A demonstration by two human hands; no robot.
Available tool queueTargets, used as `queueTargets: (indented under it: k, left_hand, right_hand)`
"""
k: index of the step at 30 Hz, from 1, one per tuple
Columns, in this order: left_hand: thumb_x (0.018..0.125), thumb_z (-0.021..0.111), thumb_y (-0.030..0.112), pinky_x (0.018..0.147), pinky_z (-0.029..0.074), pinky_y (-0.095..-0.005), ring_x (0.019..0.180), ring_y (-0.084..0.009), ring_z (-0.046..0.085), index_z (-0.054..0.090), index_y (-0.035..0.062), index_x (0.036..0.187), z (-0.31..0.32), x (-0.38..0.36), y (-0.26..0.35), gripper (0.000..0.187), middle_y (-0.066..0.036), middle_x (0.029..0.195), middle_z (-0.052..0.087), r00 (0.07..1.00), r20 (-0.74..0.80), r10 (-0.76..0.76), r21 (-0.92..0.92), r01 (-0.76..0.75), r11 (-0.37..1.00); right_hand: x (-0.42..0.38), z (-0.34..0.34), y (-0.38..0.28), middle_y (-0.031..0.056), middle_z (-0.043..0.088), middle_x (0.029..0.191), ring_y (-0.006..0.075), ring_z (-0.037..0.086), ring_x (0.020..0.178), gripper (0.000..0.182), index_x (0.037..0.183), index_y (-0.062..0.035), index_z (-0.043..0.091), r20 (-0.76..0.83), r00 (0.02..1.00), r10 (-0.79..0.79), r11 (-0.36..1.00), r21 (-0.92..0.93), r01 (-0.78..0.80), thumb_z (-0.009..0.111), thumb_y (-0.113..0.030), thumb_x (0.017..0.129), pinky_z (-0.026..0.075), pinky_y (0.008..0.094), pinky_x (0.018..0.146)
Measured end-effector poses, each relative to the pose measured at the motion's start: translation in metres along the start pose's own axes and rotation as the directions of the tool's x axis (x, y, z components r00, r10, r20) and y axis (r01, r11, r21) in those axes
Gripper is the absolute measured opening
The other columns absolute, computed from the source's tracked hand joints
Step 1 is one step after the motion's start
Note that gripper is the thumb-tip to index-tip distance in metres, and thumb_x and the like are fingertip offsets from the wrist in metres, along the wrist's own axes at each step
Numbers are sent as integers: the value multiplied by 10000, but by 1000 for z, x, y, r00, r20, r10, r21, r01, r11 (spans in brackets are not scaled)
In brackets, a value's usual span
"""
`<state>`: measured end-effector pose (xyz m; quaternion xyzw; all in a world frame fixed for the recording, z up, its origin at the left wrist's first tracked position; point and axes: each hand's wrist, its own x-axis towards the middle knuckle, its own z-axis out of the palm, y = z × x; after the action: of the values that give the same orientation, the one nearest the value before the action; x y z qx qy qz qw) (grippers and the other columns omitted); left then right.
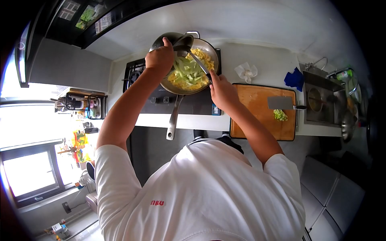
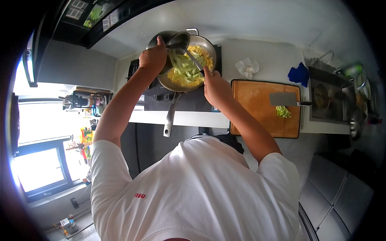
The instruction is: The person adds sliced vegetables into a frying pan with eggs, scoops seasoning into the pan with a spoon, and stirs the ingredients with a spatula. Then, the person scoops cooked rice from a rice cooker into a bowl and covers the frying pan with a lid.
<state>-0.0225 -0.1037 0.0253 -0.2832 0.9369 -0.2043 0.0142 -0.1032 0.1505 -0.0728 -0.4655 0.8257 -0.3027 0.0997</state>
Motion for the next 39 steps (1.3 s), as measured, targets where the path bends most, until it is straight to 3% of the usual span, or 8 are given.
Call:
queueTargets:
  k: [13, 18, 21, 23, 25, 27, 30, 39]
  left_hand:
    - [991, 524, 164, 739, 642, -477, 825, -376, 788, 472, -25, 1515, -29, 12, -20, 559, -192, 949, 787, 991, -35, -126, -95, 122, 988]
    - [978, 499, 202, 806, 627, -505, 849, -429, 772, 629, -76, 1197, 3, 53, -28, 378, -293, 973, 757, 982, -95, -163, -335, 123, 934]
    - [972, 510, 198, 761, 635, -464, 722, -404, 768, 638, -97, 1129, -57, 51, 36, 358, -298, 883, 747, 965, 172, -199, -690, 262, 675]
    - [968, 542, 167, 602, 635, -423, 626, -344, 762, 657, -127, 1049, 14, 96, 61, 327, -270, 796, 739, 975, 218, 52, -799, 147, 583]
    - [963, 574, 124, 509, 632, -408, 617, -322, 758, 679, -114, 963, 9, 108, 127, 261, -256, 795, 734, 893, 431, 129, -884, 388, 262]
    - [961, 597, 120, 502, 644, -444, 652, -358, 751, 694, -69, 964, 1, 111, 193, 212, -216, 861, 741, 745, 655, 124, -748, 663, -34]
    - [996, 531, 109, 667, 663, -522, 813, -376, 739, 610, -43, 1133, 60, 126, 286, 219, -235, 994, 697, 596, 744, 301, -571, 802, -177]
    - [1036, 458, 44, 778, 664, -539, 904, -369, 702, 598, -45, 1189, 71, 114, 449, 226, -250, 1085, 654, 484, 824, 293, -324, 828, -457]
  right_hand:
    - [-66, -37, 28, 175, 652, 1062, 396, 694, 881, 530, 1483, -87, 555, 88, 996, -32, 998, 60, 27, 671, -129, 968, 571, 501, 746]
    - [-110, -57, 42, 169, 653, 1035, 392, 688, 867, 532, 1473, -88, 571, 74, 997, 12, 999, 42, -15, 678, -126, 953, 568, 499, 743]
    - [-134, -52, 47, 169, 655, 1026, 389, 686, 867, 533, 1469, -86, 577, 25, 1000, -7, 996, 91, 5, 680, -127, 948, 565, 500, 739]
    - [-143, -45, 48, 171, 656, 1018, 386, 681, 871, 541, 1473, -86, 576, 6, 1000, -13, 993, 120, 12, 669, -100, 940, 562, 496, 737]
    - [-147, -34, 50, 172, 656, 1013, 384, 677, 877, 551, 1475, -77, 573, -11, 1000, -19, 990, 141, 21, 660, -77, 931, 561, 495, 737]
    - [-149, -25, 50, 174, 655, 1015, 383, 673, 883, 578, 1480, -60, 562, -36, 998, -42, 979, 198, 48, 651, -47, 909, 559, 493, 739]
    - [-153, -16, 53, 150, 646, 963, 355, 677, 837, 552, 1449, -68, 595, -45, 998, -34, 977, 210, 43, 678, -55, 903, 561, 480, 700]
    - [-167, -49, 66, 157, 623, 988, 326, 680, 878, 578, 1511, -50, 535, 127, 990, 65, 981, 175, -86, 638, -43, 942, 565, 444, 720]
